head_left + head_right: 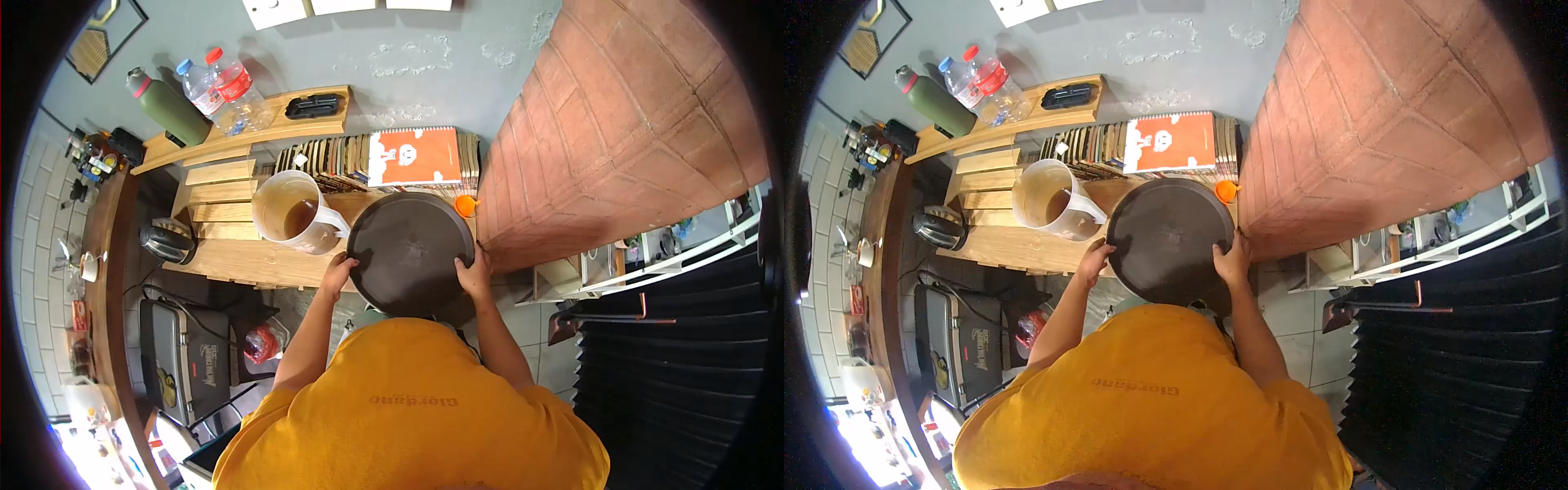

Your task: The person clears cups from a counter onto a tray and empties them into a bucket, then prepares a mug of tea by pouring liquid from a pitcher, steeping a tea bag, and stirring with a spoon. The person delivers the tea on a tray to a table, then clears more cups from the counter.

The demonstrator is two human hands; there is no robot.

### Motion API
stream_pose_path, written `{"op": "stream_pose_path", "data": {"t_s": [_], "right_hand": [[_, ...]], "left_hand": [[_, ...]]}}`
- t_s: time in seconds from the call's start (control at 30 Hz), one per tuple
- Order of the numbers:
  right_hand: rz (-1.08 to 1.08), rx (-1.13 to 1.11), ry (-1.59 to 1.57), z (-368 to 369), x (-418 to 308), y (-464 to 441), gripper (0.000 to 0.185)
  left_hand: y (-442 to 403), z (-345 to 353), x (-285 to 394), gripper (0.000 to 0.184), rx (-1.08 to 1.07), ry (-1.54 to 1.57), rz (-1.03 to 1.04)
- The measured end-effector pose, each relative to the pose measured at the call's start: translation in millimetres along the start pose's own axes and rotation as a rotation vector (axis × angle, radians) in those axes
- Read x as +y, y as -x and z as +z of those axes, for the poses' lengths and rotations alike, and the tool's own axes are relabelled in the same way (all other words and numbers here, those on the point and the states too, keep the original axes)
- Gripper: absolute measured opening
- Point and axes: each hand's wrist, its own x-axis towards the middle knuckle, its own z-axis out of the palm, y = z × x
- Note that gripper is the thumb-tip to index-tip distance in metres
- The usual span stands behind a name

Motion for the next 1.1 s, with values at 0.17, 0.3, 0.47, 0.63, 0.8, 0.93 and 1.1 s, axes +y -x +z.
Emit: {"op": "stream_pose_path", "data": {"t_s": [0.17,0.3,0.47,0.63,0.8,0.93,1.1], "right_hand": [[-0.110,-0.100,-0.398,-6.5,-0.6,3.6,0.032],[-0.117,-0.085,-0.573,1.7,-12.0,16.7,0.029],[-0.201,-0.224,-0.697,15.0,-22.9,30.1,0.025],[-0.267,-0.254,-0.630,12.6,-67.8,47.1,0.018],[-0.335,-0.330,-0.725,18.7,-112.3,78.2,0.013],[-0.419,-0.420,-0.682,35.3,-148.0,116.8,0.016],[-0.585,-0.484,-0.579,77.9,-207.1,196.1,0.028]], "left_hand": [[17.1,-14.3,-26.7,0.034,-0.001,0.045,-0.108],[51.9,-13.4,-38.0,0.026,0.113,0.090,-0.080],[113.8,-19.1,-34.6,0.027,0.237,0.175,-0.061],[160.2,-45.7,-62.0,0.026,0.361,0.311,-0.137],[196.3,-77.5,-86.4,0.021,0.477,0.397,-0.175],[225.3,-108.9,-109.3,0.021,0.521,0.489,-0.164],[292.2,-172.7,-152.9,0.022,0.641,0.553,-0.068]]}}
